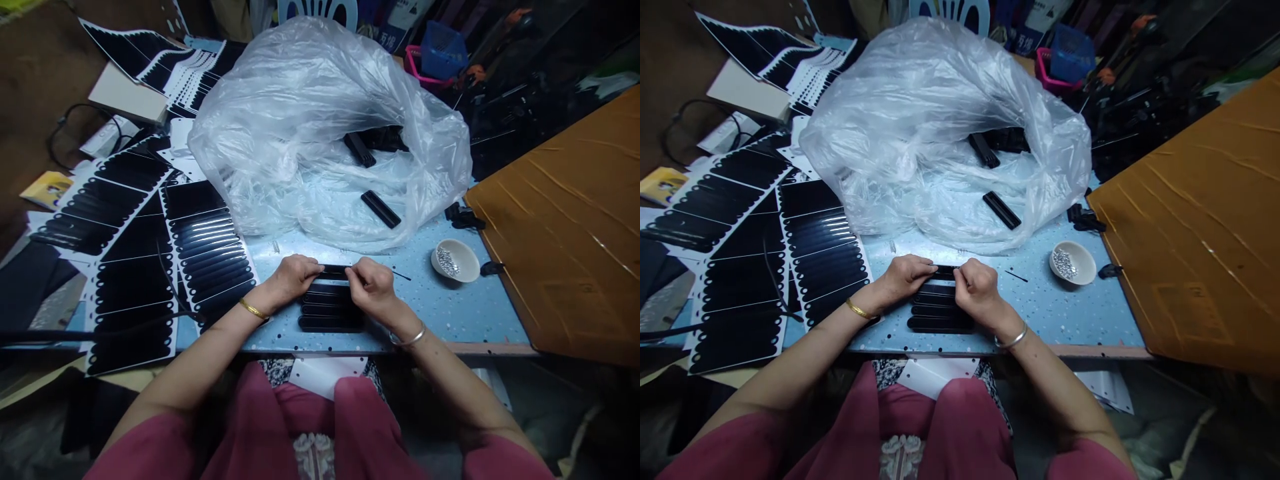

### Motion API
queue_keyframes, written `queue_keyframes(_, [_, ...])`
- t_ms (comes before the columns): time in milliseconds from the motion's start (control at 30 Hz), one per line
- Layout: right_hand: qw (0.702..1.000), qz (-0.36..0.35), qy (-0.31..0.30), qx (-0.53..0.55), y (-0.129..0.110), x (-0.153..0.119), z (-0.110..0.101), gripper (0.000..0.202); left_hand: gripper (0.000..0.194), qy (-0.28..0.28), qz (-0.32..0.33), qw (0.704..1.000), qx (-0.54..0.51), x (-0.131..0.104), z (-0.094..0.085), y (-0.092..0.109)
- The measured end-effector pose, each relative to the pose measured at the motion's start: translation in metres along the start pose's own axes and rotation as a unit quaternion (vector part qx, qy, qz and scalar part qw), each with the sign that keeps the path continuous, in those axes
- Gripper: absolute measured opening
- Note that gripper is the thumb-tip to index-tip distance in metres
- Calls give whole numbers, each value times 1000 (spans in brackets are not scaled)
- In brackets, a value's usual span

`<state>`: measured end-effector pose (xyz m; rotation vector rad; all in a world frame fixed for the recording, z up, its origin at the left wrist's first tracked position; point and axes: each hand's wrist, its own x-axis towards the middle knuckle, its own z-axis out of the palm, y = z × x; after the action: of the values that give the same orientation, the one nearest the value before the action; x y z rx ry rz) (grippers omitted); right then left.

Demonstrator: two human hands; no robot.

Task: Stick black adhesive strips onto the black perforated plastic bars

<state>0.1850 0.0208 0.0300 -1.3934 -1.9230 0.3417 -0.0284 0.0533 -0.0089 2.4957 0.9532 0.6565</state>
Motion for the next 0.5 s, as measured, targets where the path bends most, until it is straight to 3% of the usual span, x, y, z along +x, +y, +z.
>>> queue_keyframes(233, [979,182,-52,80,38,-3,7,29,21,27,11,1000,11,-3,2,-2])
queue_keyframes(500, [978,188,-83,47,43,-2,8,32,20,64,26,998,7,-3,4,-3])
